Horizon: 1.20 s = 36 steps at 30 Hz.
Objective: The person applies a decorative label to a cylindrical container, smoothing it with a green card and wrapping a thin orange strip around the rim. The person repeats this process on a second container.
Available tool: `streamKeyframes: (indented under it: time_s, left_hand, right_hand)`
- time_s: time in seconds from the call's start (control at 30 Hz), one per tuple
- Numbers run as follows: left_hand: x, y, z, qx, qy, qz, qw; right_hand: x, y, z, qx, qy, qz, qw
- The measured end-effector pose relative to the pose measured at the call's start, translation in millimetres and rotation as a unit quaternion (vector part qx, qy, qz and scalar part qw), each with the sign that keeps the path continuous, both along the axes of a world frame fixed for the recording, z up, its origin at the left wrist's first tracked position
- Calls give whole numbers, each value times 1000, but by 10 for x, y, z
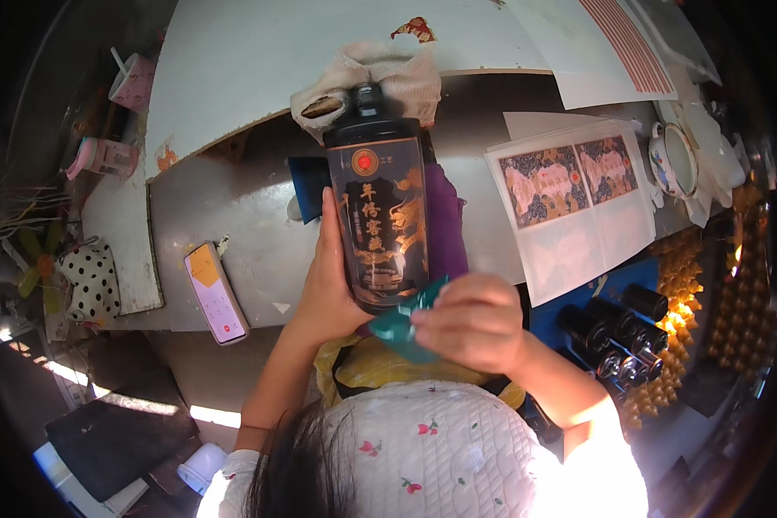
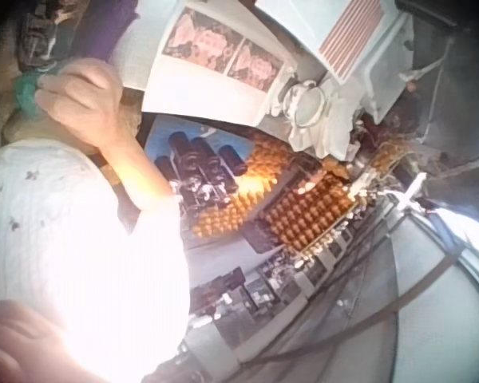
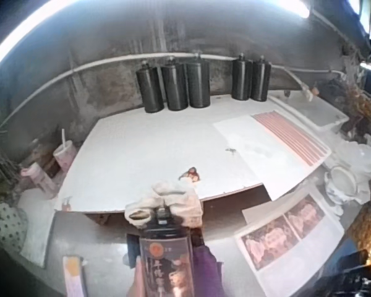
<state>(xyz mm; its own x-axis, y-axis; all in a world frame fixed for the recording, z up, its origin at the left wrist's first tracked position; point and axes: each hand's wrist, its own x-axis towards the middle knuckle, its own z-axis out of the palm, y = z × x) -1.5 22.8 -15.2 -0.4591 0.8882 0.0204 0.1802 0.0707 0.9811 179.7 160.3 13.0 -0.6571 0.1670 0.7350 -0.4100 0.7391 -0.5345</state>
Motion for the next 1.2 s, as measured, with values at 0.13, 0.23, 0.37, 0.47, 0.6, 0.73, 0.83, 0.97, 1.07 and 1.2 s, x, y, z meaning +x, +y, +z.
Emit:
streamKeyframes:
  time_s: [0.13,0.23,0.37,0.47,0.6,0.73,0.83,0.97,1.07,1.2]
  left_hand:
    - [-41,59,34,7,83,-25,996]
    - [-22,34,27,-2,39,-19,999]
    - [-53,54,-17,26,41,-23,999]
    - [-2,14,-20,-3,72,-9,997]
    - [48,16,66,8,164,19,986]
    - [164,-3,48,31,169,61,983]
    - [214,-49,6,36,171,83,981]
    - [188,16,-29,73,211,82,971]
    - [208,-27,34,61,234,87,967]
    - [204,-21,16,61,231,88,967]
  right_hand:
    - [-136,225,6,-342,-35,43,938]
    - [-353,328,-49,-373,13,-45,926]
    - [216,42,-140,-252,-80,30,964]
    - [293,43,-67,-292,-122,37,948]
    - [-193,302,253,-247,-147,-79,954]
    - [-727,670,373,-121,-12,-181,976]
    - [-588,538,521,101,-50,-106,988]
    - [-261,143,851,202,-185,50,960]
    - [-703,521,989,164,-209,6,964]
    - [-1030,861,981,162,-90,-121,975]
